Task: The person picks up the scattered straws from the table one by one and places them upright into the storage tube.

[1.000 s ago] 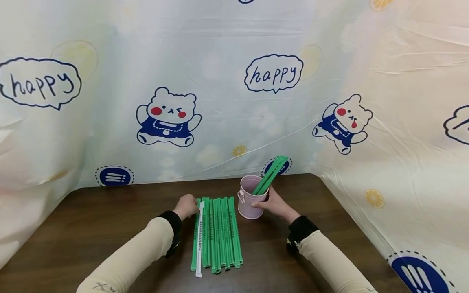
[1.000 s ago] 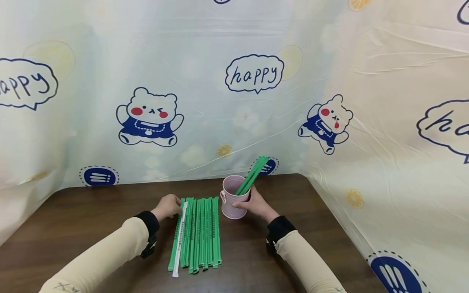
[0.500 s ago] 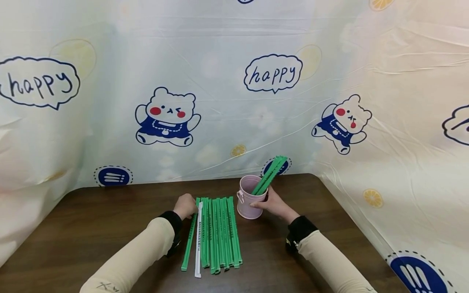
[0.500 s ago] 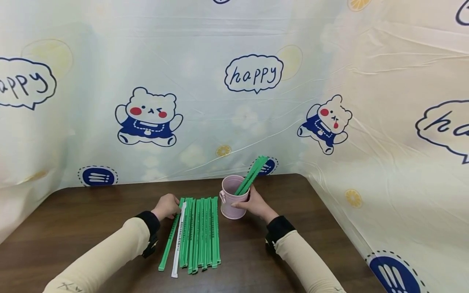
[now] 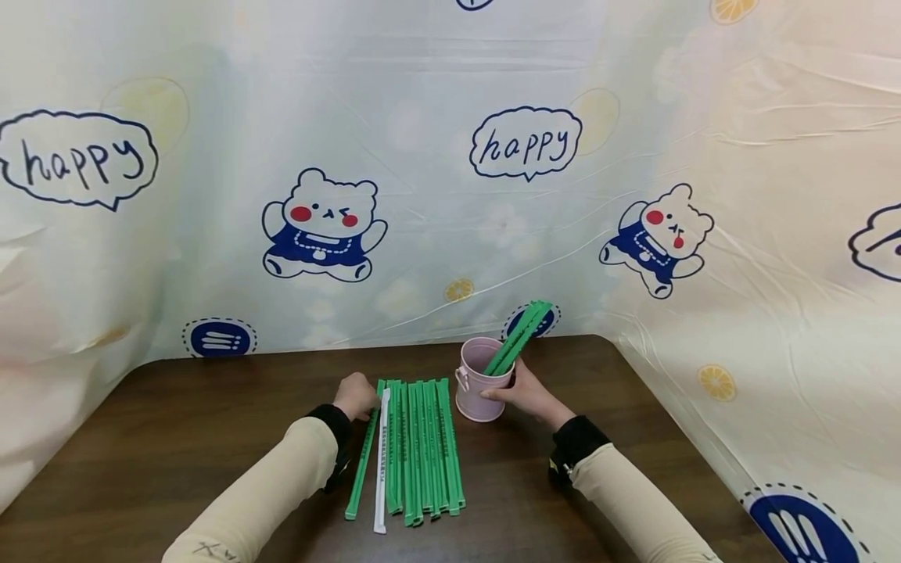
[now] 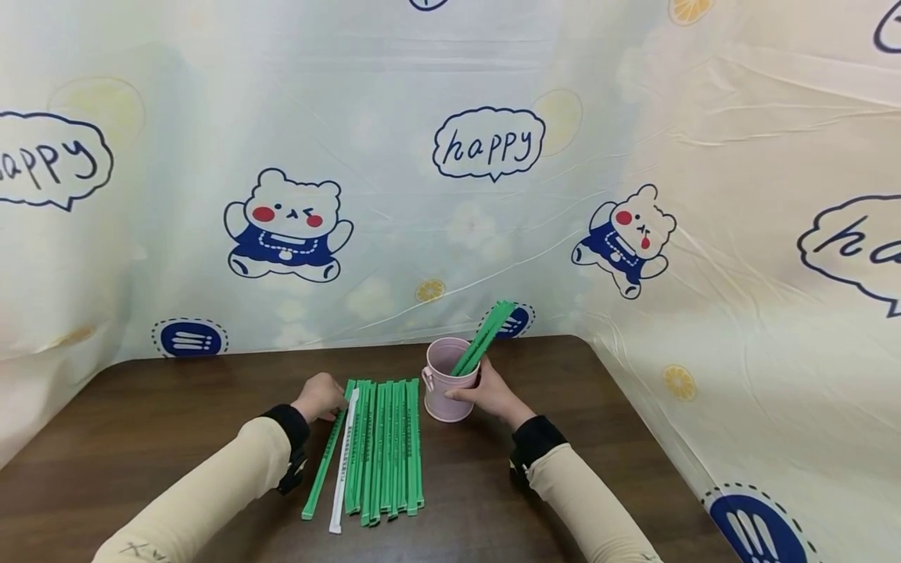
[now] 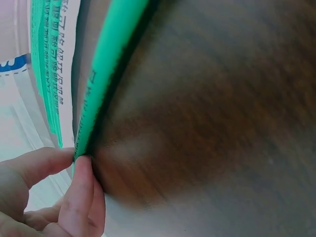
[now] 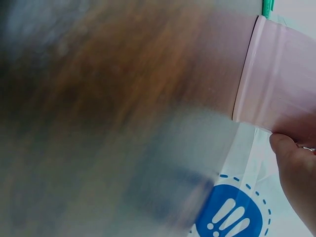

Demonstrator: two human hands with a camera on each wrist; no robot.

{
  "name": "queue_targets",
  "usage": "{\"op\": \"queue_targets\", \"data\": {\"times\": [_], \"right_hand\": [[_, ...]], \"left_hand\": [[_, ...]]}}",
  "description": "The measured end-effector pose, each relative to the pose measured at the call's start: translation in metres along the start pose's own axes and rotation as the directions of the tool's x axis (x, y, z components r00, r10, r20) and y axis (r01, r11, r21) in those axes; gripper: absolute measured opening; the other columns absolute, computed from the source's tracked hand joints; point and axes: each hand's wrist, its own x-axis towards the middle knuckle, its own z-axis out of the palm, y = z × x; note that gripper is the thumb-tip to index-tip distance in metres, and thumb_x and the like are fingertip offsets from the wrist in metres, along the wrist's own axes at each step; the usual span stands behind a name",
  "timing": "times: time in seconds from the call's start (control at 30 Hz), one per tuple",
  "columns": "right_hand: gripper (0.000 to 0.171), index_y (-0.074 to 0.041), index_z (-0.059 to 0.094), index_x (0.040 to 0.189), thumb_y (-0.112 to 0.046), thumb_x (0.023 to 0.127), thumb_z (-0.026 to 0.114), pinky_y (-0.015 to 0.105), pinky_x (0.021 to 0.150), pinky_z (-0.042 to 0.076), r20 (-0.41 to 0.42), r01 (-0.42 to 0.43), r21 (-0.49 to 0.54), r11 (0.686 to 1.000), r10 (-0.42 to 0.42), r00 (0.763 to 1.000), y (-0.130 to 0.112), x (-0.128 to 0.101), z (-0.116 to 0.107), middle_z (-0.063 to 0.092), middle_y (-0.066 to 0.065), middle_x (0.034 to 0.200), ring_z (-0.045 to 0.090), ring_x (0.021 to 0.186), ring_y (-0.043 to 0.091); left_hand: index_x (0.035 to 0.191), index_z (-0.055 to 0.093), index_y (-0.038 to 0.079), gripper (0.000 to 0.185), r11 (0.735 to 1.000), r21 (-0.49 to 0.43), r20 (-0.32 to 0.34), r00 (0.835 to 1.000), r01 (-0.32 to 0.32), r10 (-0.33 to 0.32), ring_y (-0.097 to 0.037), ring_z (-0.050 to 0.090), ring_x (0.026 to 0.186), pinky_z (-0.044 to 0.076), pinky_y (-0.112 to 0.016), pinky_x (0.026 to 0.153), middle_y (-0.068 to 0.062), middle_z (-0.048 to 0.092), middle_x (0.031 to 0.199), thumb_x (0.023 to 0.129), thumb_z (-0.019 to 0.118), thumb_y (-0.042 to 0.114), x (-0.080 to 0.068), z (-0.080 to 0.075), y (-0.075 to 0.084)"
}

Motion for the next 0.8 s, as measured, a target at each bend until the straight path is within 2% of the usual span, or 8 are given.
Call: {"op": "queue_targets", "data": {"times": [0.1,0.2,0.27,0.33,0.47,0.53,0.67,0.8], "right_hand": [[0.093,-0.007,0.016,0.157,-0.015,0.090,0.079,0.060,0.122,0.036,0.005,0.007,0.009,1.000,-0.007,1.000,-0.001,-0.001,0.001,0.041,0.025,0.154,0.045,0.140,0.040],[0.094,-0.007,0.017,0.157,-0.015,0.089,0.081,0.060,0.121,0.036,-0.002,0.004,0.009,1.000,-0.004,1.000,-0.001,-0.001,0.001,0.042,0.024,0.154,0.046,0.139,0.040],[0.095,-0.008,0.017,0.157,-0.016,0.088,0.081,0.060,0.121,0.036,-0.011,-0.009,0.004,1.000,0.009,1.000,-0.001,0.000,0.001,0.042,0.023,0.154,0.046,0.139,0.039],[0.096,-0.007,0.017,0.157,-0.017,0.088,0.082,0.060,0.121,0.037,-0.020,-0.019,-0.008,1.000,0.019,1.000,0.000,0.001,0.001,0.043,0.024,0.154,0.047,0.139,0.039],[0.097,-0.009,0.017,0.158,-0.016,0.087,0.083,0.059,0.122,0.035,-0.024,-0.046,-0.001,0.999,0.046,0.999,-0.002,0.001,0.001,0.042,0.022,0.155,0.045,0.141,0.039],[0.097,-0.009,0.017,0.158,-0.017,0.087,0.082,0.060,0.122,0.035,-0.018,-0.047,-0.002,0.999,0.047,0.999,-0.003,0.001,0.001,0.041,0.022,0.155,0.045,0.141,0.039],[0.096,-0.010,0.017,0.158,-0.016,0.087,0.082,0.060,0.122,0.035,-0.013,-0.058,0.004,0.998,0.058,0.998,-0.004,0.000,0.001,0.040,0.022,0.156,0.045,0.142,0.040],[0.096,-0.008,0.016,0.157,-0.017,0.088,0.082,0.060,0.122,0.036,-0.011,-0.048,-0.007,0.999,0.048,0.999,-0.003,0.000,0.000,0.041,0.023,0.155,0.046,0.141,0.040]], "left_hand": [[0.076,0.062,-0.003,0.012,1.000,-0.024,-0.009,1.000,0.018,-0.018,-0.026,0.066,0.063,0.062,-0.035,0.059,-0.013,0.057,0.070,0.086,0.066,-0.007,-0.017,-0.006,0.012],[0.082,0.062,-0.007,0.006,0.998,-0.052,-0.014,1.000,0.023,-0.023,-0.023,0.064,0.062,0.063,-0.036,0.062,-0.013,0.056,0.070,0.087,0.065,-0.007,-0.031,-0.013,0.023],[0.084,0.062,-0.008,0.004,0.997,-0.073,-0.013,0.999,0.028,-0.029,-0.022,0.064,0.062,0.063,-0.036,0.063,-0.012,0.057,0.070,0.087,0.065,-0.007,-0.030,-0.018,0.026],[0.086,0.064,-0.009,0.004,0.995,-0.096,-0.016,1.000,0.018,-0.020,-0.024,0.067,0.064,0.064,-0.038,0.066,-0.017,0.063,0.075,0.088,0.064,-0.006,-0.027,-0.026,0.029],[0.111,0.067,-0.015,0.024,0.992,-0.124,-0.014,1.000,-0.013,0.012,-0.027,0.072,0.081,0.064,-0.038,0.074,-0.030,0.068,0.112,0.091,0.064,-0.003,-0.019,-0.048,0.047],[0.122,0.063,-0.015,0.033,0.989,-0.141,-0.015,0.999,-0.034,0.032,-0.023,0.070,0.083,0.064,-0.034,0.075,-0.028,0.066,0.117,0.092,0.062,-0.002,-0.016,-0.063,0.062],[0.132,0.058,-0.013,0.039,0.980,-0.186,-0.036,0.998,-0.065,0.060,-0.011,0.065,0.075,0.063,-0.026,0.076,-0.015,0.067,0.103,0.095,0.061,0.000,-0.020,-0.096,0.106],[0.140,0.054,-0.008,0.043,0.962,-0.242,-0.056,0.992,-0.124,0.114,-0.013,0.067,0.088,0.062,-0.029,0.092,-0.018,0.066,0.117,0.100,0.059,0.004,-0.032,-0.122,0.154]]}}
